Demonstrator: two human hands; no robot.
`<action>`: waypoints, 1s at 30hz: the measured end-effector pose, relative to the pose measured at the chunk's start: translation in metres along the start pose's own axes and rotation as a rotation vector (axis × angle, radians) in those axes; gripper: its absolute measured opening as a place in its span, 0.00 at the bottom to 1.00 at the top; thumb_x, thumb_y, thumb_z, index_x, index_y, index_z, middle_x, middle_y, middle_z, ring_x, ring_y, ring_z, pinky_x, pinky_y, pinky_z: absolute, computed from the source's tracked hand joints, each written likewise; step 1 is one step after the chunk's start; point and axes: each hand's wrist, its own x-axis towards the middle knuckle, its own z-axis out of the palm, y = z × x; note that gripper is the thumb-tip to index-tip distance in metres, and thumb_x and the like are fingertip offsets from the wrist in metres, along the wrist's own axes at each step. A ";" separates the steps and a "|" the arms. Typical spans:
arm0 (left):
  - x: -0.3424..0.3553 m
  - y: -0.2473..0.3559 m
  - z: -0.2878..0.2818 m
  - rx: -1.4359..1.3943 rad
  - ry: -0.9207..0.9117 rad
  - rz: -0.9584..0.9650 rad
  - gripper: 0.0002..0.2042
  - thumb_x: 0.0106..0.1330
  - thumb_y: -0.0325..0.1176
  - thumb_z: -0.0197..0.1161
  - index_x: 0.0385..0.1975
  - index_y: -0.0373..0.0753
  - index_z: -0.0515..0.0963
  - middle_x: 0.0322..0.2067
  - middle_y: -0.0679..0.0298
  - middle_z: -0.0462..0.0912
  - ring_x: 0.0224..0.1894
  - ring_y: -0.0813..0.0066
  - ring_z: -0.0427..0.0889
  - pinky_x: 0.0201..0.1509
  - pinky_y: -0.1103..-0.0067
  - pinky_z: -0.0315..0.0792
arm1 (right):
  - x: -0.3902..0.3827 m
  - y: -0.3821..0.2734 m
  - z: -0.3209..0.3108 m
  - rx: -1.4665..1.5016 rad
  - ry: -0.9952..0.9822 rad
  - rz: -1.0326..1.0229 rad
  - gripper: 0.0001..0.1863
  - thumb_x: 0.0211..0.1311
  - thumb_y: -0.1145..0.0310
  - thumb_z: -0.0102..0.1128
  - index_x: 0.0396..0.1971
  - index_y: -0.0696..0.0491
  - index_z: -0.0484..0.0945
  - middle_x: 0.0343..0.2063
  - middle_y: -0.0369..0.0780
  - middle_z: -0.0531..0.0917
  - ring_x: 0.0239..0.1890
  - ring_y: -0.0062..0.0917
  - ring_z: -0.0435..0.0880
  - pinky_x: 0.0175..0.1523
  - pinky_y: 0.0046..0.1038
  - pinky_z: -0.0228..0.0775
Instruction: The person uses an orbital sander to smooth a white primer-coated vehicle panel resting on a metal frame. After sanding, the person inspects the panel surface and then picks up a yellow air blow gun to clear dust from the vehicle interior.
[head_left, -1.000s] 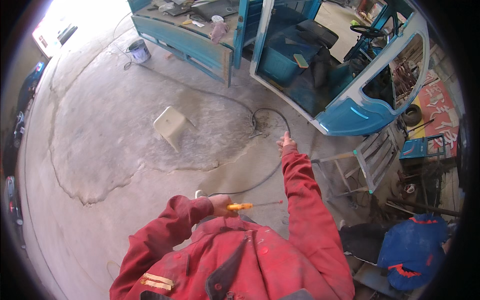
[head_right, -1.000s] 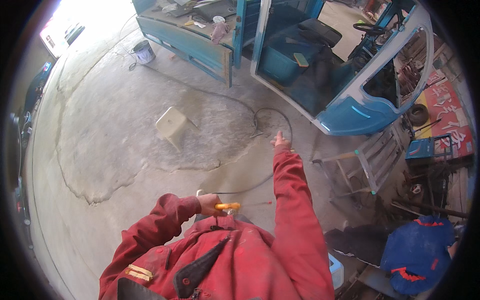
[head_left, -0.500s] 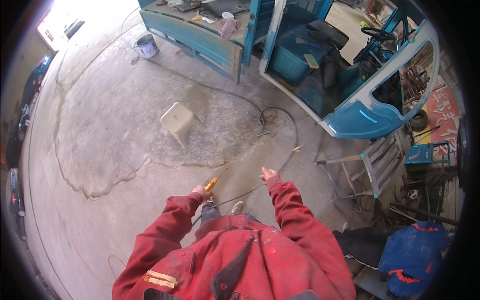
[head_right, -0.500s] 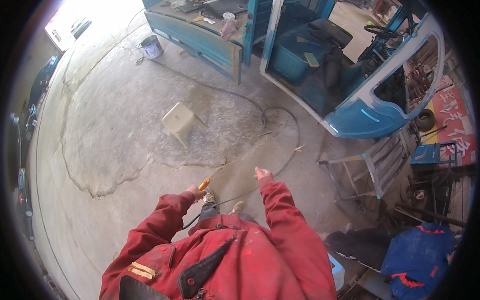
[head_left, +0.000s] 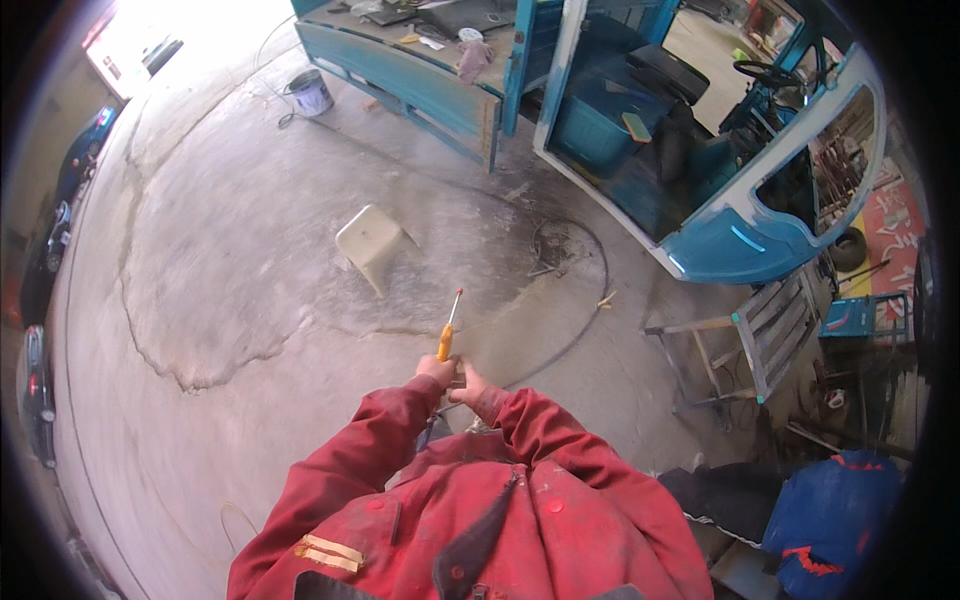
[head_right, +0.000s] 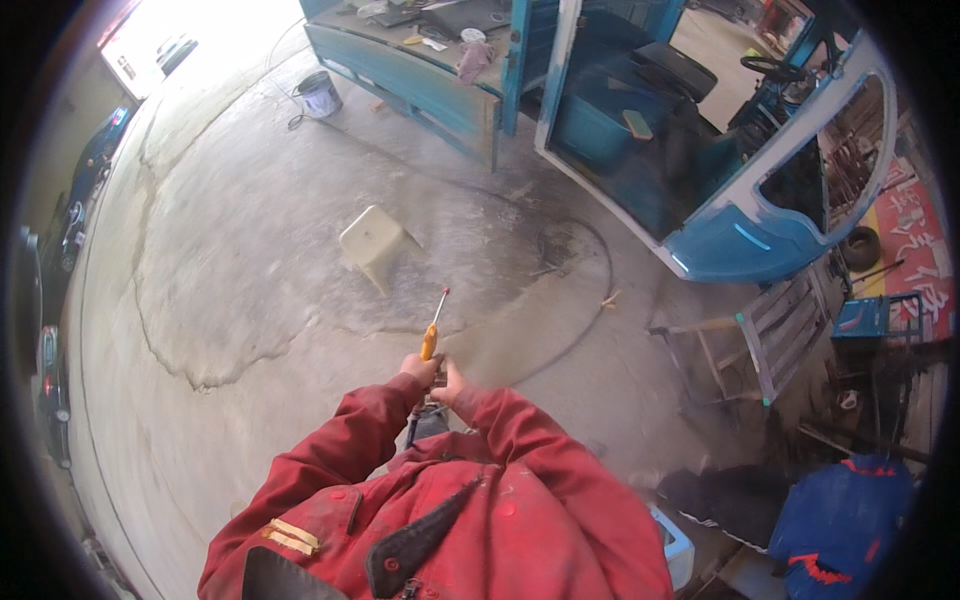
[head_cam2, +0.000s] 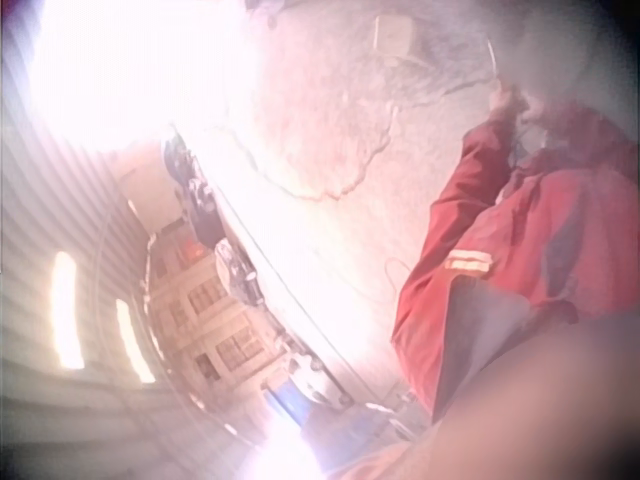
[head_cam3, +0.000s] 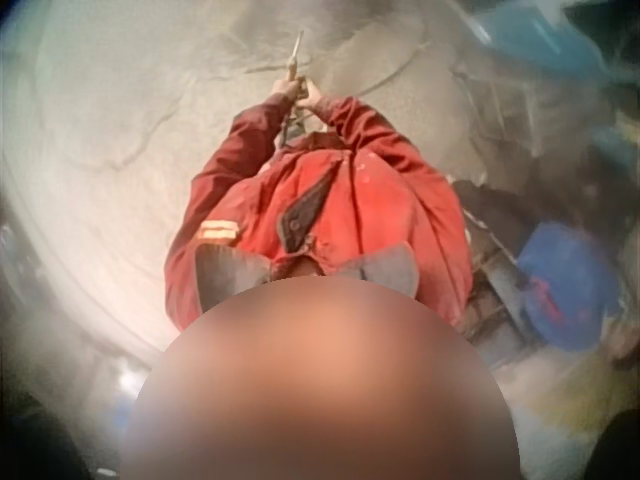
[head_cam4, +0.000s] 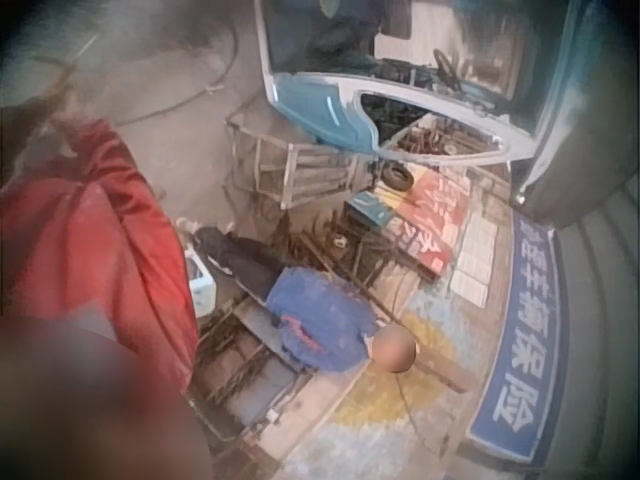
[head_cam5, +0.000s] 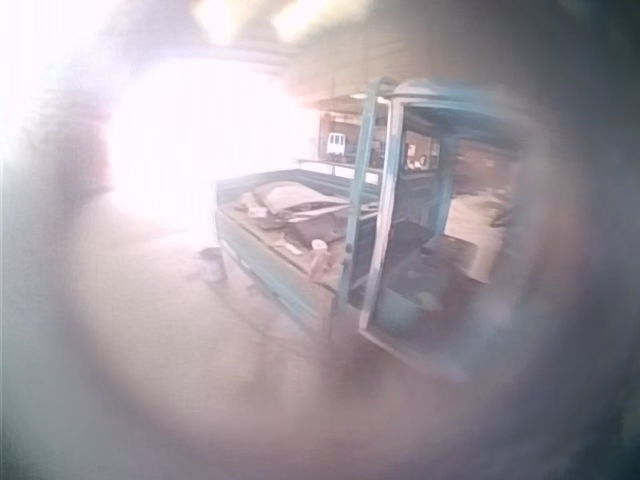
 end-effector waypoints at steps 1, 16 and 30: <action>-0.003 0.002 -0.001 -0.028 0.008 0.021 0.21 0.60 0.49 0.64 0.22 0.32 0.79 0.16 0.62 0.77 0.15 0.71 0.76 0.19 0.72 0.69 | 0.004 -0.002 0.003 0.068 0.009 -0.022 0.60 0.40 0.79 0.65 0.71 0.54 0.33 0.49 0.48 0.76 0.50 0.34 0.80 0.52 0.36 0.75; -0.091 -0.036 -0.018 0.565 -0.522 0.263 0.22 0.61 0.51 0.61 0.33 0.34 0.81 0.25 0.53 0.83 0.30 0.58 0.82 0.38 0.66 0.73 | 0.051 -0.063 -0.179 0.186 0.606 -0.106 0.44 0.64 0.29 0.35 0.64 0.51 0.67 0.62 0.44 0.72 0.65 0.31 0.68 0.64 0.39 0.54; -0.102 -0.011 -0.031 0.604 -0.408 0.265 0.21 0.60 0.51 0.62 0.33 0.35 0.82 0.26 0.51 0.83 0.31 0.55 0.83 0.37 0.65 0.73 | 0.012 -0.077 -0.185 0.264 0.575 0.102 0.46 0.61 0.25 0.28 0.60 0.50 0.72 0.61 0.44 0.73 0.63 0.34 0.70 0.63 0.44 0.56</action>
